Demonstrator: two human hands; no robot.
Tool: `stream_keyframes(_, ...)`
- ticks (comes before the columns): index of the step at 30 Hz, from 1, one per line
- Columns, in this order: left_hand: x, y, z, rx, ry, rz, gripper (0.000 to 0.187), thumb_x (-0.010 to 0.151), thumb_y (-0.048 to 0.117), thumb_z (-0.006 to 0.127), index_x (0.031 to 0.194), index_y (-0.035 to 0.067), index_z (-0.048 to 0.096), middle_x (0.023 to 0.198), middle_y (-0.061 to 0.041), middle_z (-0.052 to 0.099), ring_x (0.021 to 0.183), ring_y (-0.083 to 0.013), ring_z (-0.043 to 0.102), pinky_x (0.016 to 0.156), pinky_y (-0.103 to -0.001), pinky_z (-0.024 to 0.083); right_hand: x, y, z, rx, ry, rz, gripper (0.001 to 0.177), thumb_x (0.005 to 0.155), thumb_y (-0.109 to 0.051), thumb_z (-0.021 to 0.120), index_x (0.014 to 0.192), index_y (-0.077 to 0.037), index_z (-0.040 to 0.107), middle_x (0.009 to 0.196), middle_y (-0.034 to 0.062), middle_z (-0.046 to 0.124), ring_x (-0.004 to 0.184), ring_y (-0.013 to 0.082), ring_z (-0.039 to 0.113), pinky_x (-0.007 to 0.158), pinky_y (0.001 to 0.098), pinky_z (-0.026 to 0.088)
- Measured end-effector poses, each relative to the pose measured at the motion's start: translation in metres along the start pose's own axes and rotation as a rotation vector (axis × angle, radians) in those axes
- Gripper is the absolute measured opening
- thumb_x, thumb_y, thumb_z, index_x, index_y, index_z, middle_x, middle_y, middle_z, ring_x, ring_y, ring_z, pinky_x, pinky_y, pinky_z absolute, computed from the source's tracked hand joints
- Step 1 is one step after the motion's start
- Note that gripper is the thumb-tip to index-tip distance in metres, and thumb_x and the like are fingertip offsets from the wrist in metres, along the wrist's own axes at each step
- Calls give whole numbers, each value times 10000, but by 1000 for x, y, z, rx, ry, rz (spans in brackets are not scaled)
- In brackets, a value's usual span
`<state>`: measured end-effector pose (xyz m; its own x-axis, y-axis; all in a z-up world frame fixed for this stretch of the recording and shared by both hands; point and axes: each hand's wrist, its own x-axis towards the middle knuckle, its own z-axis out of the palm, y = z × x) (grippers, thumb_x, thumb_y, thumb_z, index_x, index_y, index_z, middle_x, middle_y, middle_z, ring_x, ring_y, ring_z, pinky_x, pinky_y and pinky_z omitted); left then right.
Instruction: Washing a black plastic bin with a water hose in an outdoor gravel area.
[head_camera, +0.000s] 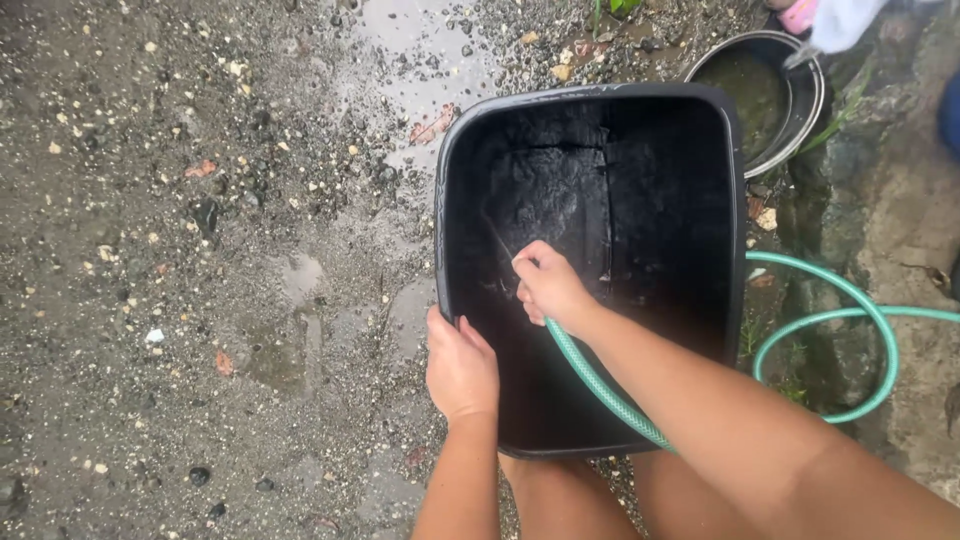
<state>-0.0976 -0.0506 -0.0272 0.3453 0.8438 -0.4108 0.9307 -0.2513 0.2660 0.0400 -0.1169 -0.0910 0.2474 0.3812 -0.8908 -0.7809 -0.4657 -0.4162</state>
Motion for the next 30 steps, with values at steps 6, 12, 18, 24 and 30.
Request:
stream_keyframes(6,-2,-8,8,8,66,57,432,980,221,583,1342,29,445,1113,-248,692,861,-437,706,705,-510,575,-5,-1,1,17,-48,-19,138,1020,-237,528,1065,-116,478,595,42,461,396,129,387,368,319,329)
stream_keyframes(12,-1,-6,7,17,53,36,431,979,221,585,1340,31,445,1125,-241,691,854,-434,705,696,-510,573,-3,-7,6,21,-29,-10,109,1003,-212,520,1057,-125,482,598,48,477,399,142,403,363,325,336)
stream_keyframes(18,-1,-4,7,19,56,34,433,976,220,584,1341,29,449,1126,-230,696,846,-420,712,684,-494,575,0,-9,8,52,-27,-10,112,1008,-213,523,1037,-118,471,596,52,469,400,136,389,359,318,313)
stream_keyframes(24,-1,-3,5,6,41,29,423,984,217,576,1338,19,457,1130,-228,696,852,-414,716,686,-484,580,0,-11,9,35,-25,-45,97,1007,-183,521,1028,-96,481,605,63,483,397,138,399,366,319,339)
stream_keyframes(30,-1,-2,6,-12,61,46,424,979,209,578,1337,19,455,1125,-233,694,860,-419,712,692,-488,579,3,-14,10,76,-14,-6,84,994,-172,502,1028,-113,452,606,57,473,390,134,380,361,322,323)
